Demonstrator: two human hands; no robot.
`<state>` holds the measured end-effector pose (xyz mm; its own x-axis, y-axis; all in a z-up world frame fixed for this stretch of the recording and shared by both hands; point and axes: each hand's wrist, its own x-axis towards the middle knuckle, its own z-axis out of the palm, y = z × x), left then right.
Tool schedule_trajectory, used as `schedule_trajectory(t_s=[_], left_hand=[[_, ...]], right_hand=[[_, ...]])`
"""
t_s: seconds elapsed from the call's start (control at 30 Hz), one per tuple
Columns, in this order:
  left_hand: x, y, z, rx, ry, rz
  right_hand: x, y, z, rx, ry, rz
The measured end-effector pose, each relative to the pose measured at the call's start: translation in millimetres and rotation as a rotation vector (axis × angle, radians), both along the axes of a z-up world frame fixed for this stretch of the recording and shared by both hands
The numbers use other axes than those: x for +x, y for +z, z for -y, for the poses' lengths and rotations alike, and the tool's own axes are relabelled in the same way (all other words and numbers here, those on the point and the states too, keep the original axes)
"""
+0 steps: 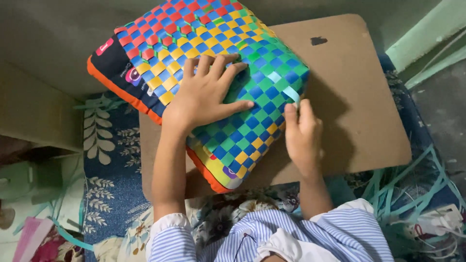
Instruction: Weaving and finishing a colorful plastic basket by threading plastic strips through the structure.
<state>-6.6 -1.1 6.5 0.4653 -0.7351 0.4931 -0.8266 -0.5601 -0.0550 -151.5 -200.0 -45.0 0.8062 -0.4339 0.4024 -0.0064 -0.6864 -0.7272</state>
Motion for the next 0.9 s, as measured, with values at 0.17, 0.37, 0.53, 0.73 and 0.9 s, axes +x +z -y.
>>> schedule_trajectory(t_s=[0.17, 0.37, 0.53, 0.73, 0.9], left_hand=[[-4, -1, 1, 0.006, -0.012, -0.039], [-5, -1, 3, -0.002, 0.004, 0.034], [-12, -7, 21, -0.036, 0.048, 0.112], [-13, -8, 26, -0.016, 0.05, 0.061], [-14, -10, 28, -0.044, 0.041, 0.023]], right_hand=[[-5, 26, 11, 0.091, -0.032, 0.003], [-2, 36, 24, -0.129, 0.035, -0.125], [9, 19, 26, -0.092, 0.073, 0.063], [13, 18, 27, -0.184, 0.048, 0.106], [19, 19, 37, -0.363, 0.033, 0.003]])
